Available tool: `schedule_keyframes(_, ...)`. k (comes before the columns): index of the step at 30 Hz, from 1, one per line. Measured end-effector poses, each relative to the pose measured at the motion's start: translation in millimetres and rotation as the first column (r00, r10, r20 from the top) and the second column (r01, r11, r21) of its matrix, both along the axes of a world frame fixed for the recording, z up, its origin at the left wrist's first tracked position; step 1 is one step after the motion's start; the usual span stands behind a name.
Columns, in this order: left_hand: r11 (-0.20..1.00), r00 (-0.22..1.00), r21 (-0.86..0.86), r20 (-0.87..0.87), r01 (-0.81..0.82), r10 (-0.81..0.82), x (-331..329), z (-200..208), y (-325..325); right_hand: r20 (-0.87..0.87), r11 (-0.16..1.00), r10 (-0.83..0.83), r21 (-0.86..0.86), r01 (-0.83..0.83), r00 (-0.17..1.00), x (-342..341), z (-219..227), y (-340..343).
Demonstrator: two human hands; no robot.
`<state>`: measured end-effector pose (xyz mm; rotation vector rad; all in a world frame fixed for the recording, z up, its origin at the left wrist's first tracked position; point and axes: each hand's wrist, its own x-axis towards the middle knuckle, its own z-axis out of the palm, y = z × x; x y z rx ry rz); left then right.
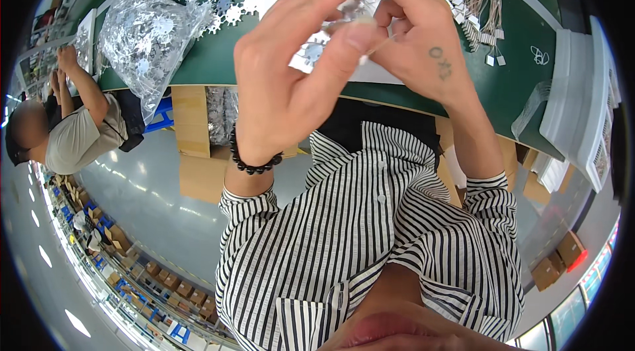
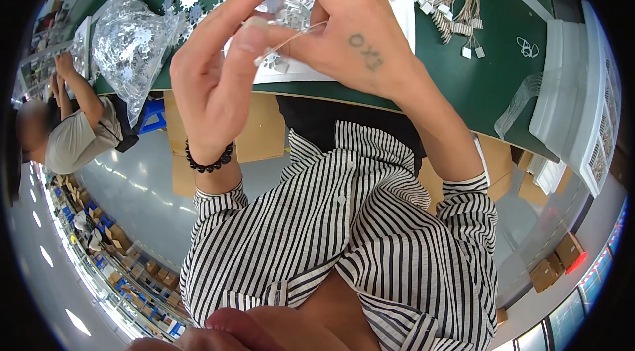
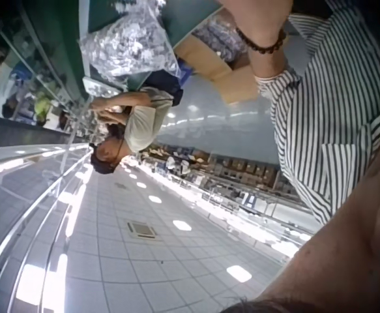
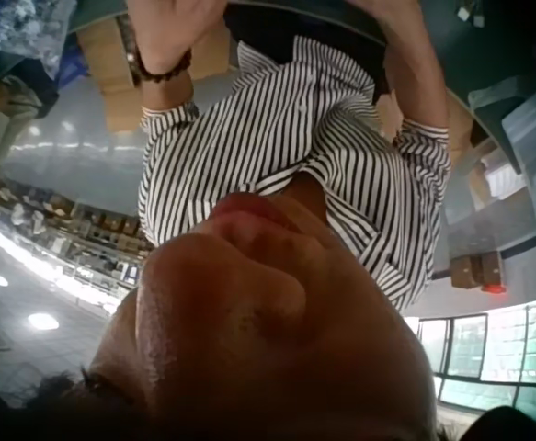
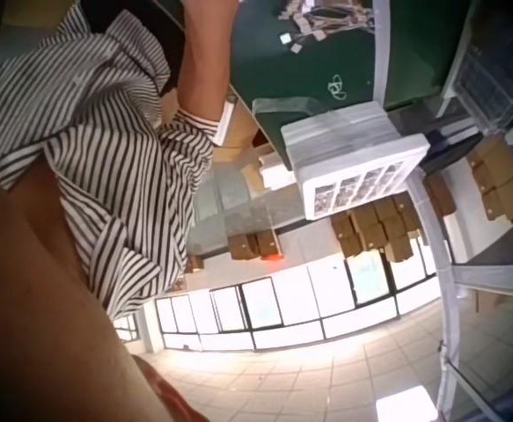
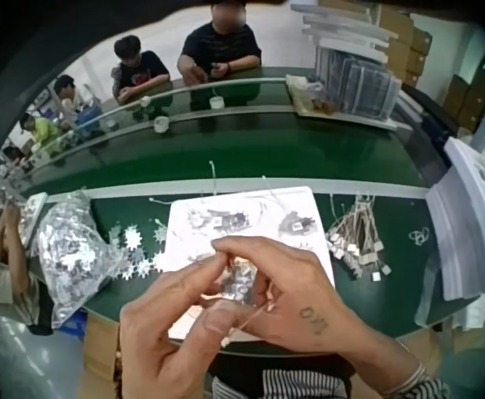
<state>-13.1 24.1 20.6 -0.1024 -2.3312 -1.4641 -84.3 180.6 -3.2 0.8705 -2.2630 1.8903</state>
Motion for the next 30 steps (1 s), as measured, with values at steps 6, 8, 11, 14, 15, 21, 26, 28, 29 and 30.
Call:
schedule_keyframes(6, 0.965, 0.999, 0.258, 0.036, -0.038, 0.029, -4.1, 3.1, -2.0, -0.045, 0.98, 0.084, 0.184, -0.074, 0.995, -15.3, -9.0, 10.2)
schedule_keyframes(8, 0.936, 0.998, 0.35, 0.064, -0.044, 0.023, -9.6, 2.8, -4.8, -0.086, 0.966, 0.074, 0.255, -0.05, 0.994, -24.8, -16.0, 13.1)
schedule_keyframes(11, 0.888, 0.993, 0.446, 0.071, -0.114, 0.091, -38.8, -14.2, -28.9, -0.237, 0.944, 0.069, 0.33, 0.014, 0.969, -61.0, -34.3, 11.6)
schedule_keyframes(14, 0.89, 0.887, -0.006, 0.085, -0.456, 0.455, -61.3, -27.7, -68.0, -0.215, 0.9, 0.033, 0.431, 0.064, 0.976, -64.5, -26.0, 18.7)
schedule_keyframes(15, 0.891, 0.888, -0.01, 0.077, -0.455, 0.454, -69.3, -43.1, -93.3, -0.141, 0.864, 0.003, 0.499, 0.069, 0.99, -66.7, -19.8, 18.8)
schedule_keyframes(21, 0.493, 0.928, -0.792, -0.247, -0.359, 0.279, -92.7, -108.7, -136.5, 0.427, 0.955, -0.057, 0.287, -0.075, 0.902, -66.4, -1.7, 20.2)
schedule_keyframes(26, 0.421, 0.926, -0.833, -0.258, -0.358, 0.276, -95.2, -122.5, -149.7, 0.582, 0.98, 0.168, -0.009, -0.2, 0.795, -48.6, 2.5, 22.5)
schedule_keyframes(28, 0.394, 0.924, -0.846, -0.265, -0.36, 0.274, -94.1, -122.5, -150.6, 0.586, 0.97, 0.227, -0.063, -0.236, 0.778, -44.1, 2.1, 20.3)
schedule_keyframes(29, 0.494, 0.939, -0.818, -0.149, -0.294, 0.311, -93.2, -118.8, -149.9, 0.541, 0.966, 0.236, -0.036, -0.258, 0.807, -42.0, 0.1, 17.3)
schedule_keyframes(30, 0.591, 0.944, -0.774, -0.028, -0.23, 0.33, -93.5, -112.3, -147.4, 0.494, 0.962, 0.242, -0.008, -0.274, 0.835, -39.9, -2.0, 14.7)
